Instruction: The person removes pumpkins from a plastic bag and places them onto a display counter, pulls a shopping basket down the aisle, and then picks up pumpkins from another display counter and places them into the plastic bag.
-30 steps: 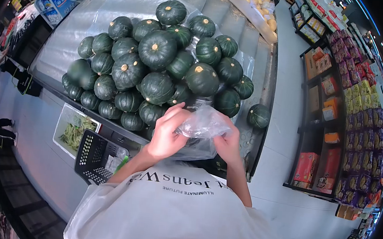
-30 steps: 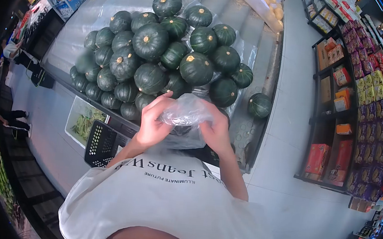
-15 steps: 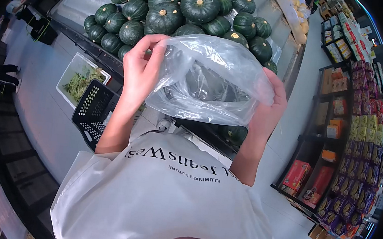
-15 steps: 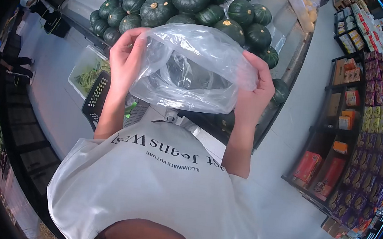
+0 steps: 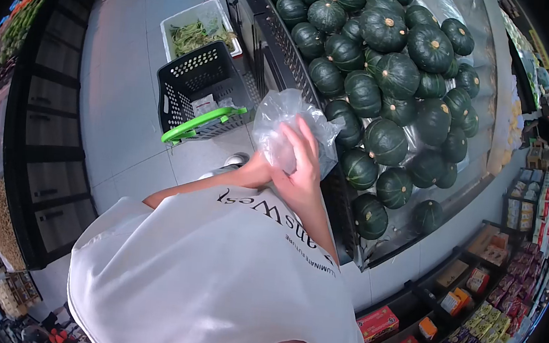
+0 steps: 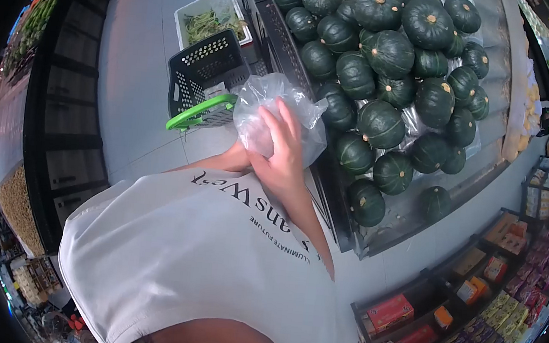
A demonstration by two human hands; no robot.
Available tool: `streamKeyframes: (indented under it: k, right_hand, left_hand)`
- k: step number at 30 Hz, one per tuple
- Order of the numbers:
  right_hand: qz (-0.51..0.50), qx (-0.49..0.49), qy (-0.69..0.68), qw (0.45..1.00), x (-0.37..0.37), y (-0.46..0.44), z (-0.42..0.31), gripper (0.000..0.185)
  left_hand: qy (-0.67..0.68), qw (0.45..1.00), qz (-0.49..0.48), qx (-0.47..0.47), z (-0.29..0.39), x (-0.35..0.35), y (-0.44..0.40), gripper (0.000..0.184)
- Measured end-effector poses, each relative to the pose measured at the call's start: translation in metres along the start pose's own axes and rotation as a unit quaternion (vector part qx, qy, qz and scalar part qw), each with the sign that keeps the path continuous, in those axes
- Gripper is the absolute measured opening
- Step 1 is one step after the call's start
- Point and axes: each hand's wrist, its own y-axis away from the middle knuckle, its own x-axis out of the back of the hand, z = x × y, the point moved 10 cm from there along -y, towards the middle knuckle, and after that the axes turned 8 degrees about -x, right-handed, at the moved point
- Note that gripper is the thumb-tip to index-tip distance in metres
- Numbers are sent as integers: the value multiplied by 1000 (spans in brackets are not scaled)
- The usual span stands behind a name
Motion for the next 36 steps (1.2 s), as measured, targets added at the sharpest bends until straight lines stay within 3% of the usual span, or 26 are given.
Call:
streamKeyframes:
  k: [3, 7, 11, 13, 17, 19, 20, 21, 25, 27, 29, 31, 32, 35, 36]
  right_hand:
    - [-13, -59, -10, 998, -28, 16, 35, 55]
    - [-4, -100, -29, 995, -55, 27, 63, 49]
    - [2, -102, 4, 995, -98, 17, 55, 49]
    - [-6, -69, 21, 997, -125, 5, 50, 51]
    - [-32, -30, 37, 998, -182, -34, 45, 57]
    - [-54, -16, 74, 996, -205, -41, 45, 61]
    - [-64, -9, 105, 992, -218, -45, 45, 64]
    - [-71, -2, 138, 988, -228, -50, 45, 66]
    - [-222, -37, 310, 924, -280, -51, 63, 70]
    - [-284, -65, 396, 871, -304, -48, 92, 74]
    - [-289, -65, 417, 859, -316, -48, 113, 61]
    - [-289, -50, 454, 841, -325, -44, 128, 50]
    - [-238, -30, 456, 857, -323, -45, 128, 35]
    - [-223, 8, 459, 860, -319, -32, 121, 30]
    - [-226, 3, 458, 859, -317, -27, 122, 30]
  left_hand:
    - [-22, 996, -63, 63, -9, 14, 8, 29]
    - [-111, 992, -51, 41, -6, 42, 7, 22]
    - [-136, 983, 92, -78, 11, 127, -10, 18]
    - [-163, 968, 178, -66, 24, 189, -28, 18]
    - [-225, 888, 390, -96, 36, 316, -25, 18]
    - [-276, 835, 476, -28, 10, 365, 0, 20]
    - [-317, 819, 474, 57, -19, 386, 9, 20]
    - [-354, 798, 467, 140, -54, 406, 22, 21]
    - [-331, 854, 289, 278, -155, 411, 50, 26]
    - [-272, 879, 273, 280, -118, 386, 44, 33]
    - [-395, 871, 112, 268, -140, 374, 32, 41]
    - [-505, 829, 72, 230, -141, 365, 32, 49]
    - [-557, 802, 50, 208, -140, 358, 30, 53]
    - [-392, 864, -56, 310, -72, 297, 54, 64]
    - [-411, 857, -99, 295, -82, 294, 59, 65]
